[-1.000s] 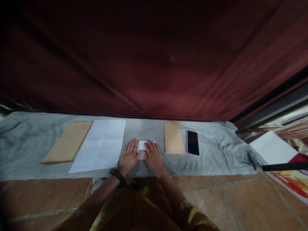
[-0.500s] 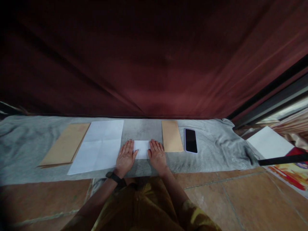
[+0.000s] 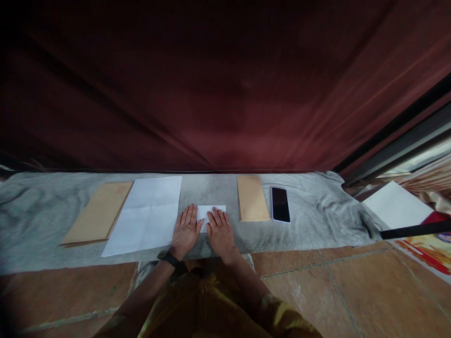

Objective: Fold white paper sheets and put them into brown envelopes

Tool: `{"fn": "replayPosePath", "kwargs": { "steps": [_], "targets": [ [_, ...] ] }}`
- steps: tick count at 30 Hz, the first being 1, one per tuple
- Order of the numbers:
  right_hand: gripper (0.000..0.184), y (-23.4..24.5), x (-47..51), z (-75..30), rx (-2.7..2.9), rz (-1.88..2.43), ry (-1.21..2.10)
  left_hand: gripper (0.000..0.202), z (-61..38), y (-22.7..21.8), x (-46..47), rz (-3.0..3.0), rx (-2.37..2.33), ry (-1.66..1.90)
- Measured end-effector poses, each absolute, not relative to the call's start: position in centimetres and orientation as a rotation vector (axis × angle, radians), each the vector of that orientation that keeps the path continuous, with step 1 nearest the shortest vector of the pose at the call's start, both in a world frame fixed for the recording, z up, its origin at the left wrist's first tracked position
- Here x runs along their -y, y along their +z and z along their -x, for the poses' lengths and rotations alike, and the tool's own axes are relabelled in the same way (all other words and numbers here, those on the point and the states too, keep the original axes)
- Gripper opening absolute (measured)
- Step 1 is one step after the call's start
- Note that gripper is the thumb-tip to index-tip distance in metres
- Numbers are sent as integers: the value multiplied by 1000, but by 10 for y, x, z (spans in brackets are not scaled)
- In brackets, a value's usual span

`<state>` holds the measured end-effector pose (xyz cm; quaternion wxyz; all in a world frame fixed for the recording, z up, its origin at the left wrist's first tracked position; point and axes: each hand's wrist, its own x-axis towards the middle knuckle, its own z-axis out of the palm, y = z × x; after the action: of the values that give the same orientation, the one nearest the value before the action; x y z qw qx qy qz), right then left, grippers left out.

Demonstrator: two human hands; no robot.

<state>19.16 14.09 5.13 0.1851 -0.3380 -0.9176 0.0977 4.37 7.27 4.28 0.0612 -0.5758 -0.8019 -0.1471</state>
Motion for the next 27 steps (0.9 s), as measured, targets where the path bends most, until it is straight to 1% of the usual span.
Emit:
{"fn": "replayPosePath", "kwargs": {
  "steps": [12, 17, 27],
  "targets": [
    [52, 44, -144, -218, 2551, 1098, 152, 61, -54, 43, -57, 1711, 2404, -490],
    [52, 42, -143, -223, 2532, 1111, 120, 61, -64, 39, -38, 1711, 2395, -532],
    [51, 41, -145, -227, 2536, 1106, 159, 65, -76, 47, -11, 1750, 2403, -453]
  ]
}}
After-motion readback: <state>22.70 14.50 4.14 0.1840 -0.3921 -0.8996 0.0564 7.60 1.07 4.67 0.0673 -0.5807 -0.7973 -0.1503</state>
